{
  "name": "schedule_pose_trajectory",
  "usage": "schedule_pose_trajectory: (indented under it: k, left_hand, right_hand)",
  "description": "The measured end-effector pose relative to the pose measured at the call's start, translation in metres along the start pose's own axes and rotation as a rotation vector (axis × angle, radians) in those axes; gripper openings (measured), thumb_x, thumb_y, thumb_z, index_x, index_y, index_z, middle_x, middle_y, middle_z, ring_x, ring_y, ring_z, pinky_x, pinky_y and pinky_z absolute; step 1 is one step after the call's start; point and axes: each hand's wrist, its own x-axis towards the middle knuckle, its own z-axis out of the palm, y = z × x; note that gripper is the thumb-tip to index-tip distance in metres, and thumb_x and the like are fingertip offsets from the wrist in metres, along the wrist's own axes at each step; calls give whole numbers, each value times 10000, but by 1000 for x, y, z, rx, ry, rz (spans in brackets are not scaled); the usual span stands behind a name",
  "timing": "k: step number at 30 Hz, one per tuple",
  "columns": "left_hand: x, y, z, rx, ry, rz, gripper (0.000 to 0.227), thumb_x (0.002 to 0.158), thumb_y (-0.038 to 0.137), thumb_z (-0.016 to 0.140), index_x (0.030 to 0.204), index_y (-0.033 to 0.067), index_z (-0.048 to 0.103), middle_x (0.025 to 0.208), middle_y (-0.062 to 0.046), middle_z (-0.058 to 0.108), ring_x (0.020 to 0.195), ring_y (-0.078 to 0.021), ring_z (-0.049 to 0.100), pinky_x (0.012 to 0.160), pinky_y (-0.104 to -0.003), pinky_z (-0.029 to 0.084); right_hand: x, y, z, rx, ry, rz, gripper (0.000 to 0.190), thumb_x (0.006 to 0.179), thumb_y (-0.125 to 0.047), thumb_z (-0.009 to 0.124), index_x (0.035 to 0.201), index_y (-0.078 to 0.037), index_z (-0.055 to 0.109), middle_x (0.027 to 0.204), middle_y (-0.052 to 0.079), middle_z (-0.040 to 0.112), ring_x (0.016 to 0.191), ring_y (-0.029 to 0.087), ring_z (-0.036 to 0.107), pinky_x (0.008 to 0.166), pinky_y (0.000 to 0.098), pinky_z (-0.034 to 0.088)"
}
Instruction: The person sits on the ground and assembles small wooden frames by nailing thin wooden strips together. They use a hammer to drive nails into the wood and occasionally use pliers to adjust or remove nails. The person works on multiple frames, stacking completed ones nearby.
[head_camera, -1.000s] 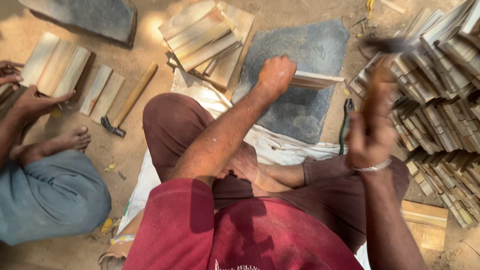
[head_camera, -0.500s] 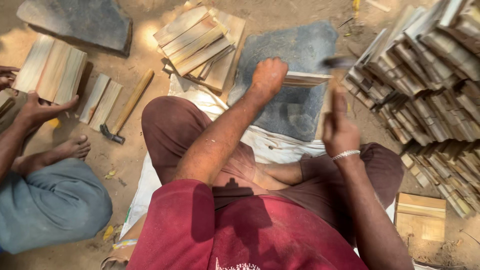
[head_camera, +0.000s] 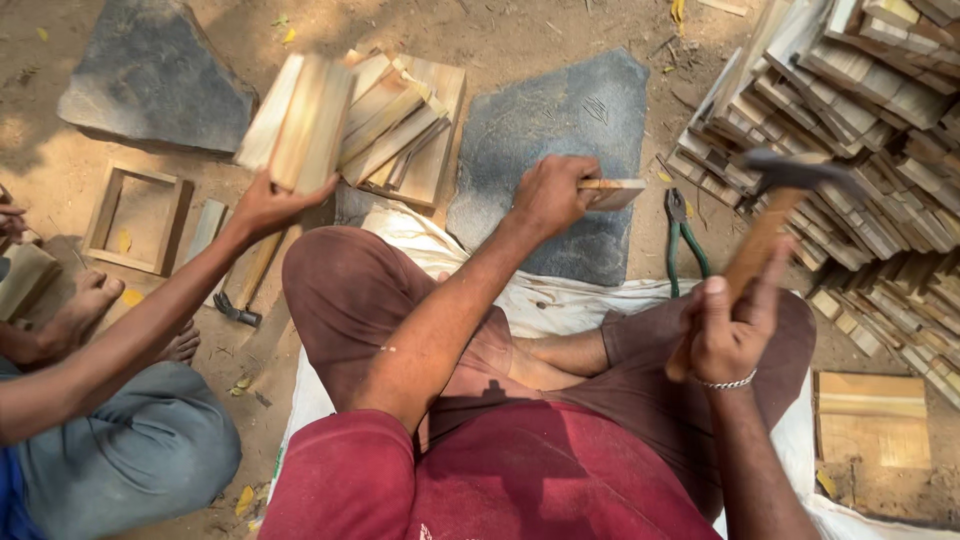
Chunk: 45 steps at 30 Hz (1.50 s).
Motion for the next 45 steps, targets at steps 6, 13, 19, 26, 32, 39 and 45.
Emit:
schedule_pose_trajectory:
  k: [6,13,19,26,32,39,45]
  left_hand:
    - [30,1,39,177,-171,-49,90,859,184,791,942,155,771,877,-125,765,842,-303,748,780,-474,597]
    - [43,8,34,210,-200,-73,151,810,168,802,941,103,766,867,-168,759,848,-311,755,781,-463,593]
    - [40,7,36,178,-144,-56,155,811,147,786,957,95,779,870,-169,765,846,-332,758,784,-479,596]
    - [41,26,53,87,-72,-14,147,846,167,744,985,155,789,848,-171,754,812,-369,752,758,-502,590]
    - [55,61,93,140,-123,55,173,849,180,739,1016,142,766,841,-159,757,827,-366,749,744,-522,579]
    - [61,74,97,171,-330,-61,246,928,173,694,1170,141,722,903,-126,764,852,-254,772,787,-459,607]
    - [75,82,94,198,-287,-47,291,849,151,747,1140,153,746,897,-124,772,874,-282,757,820,-480,580]
  right_hand:
    - [22,-1,-6,25,-24,-302,767,1152,-69,548,1706,-311,75,996,70,658,545,62,550,503,244,502]
    - [22,3,18,-302,-84,153,737,1056,-83,571,1692,-148,204,1166,142,709,633,112,584,507,267,512]
    - [36,6,7,-649,-168,9,767,1049,-121,635,1693,-123,218,1132,244,703,921,245,723,778,358,565]
    - [15,3,-1,-474,-93,5,735,1085,-114,628,1716,-128,254,1366,228,685,990,243,696,850,340,583]
    - [12,-16,-52,-274,78,113,728,1111,-138,571,1726,-149,180,1030,83,635,627,90,563,503,243,497]
    - [26,-10,-61,-200,114,136,753,1121,-155,566,1731,-216,129,900,73,623,549,84,549,441,244,504]
    - [26,-1,-46,-387,-23,225,728,1075,-143,579,1689,-201,193,1305,108,566,605,108,602,495,257,552]
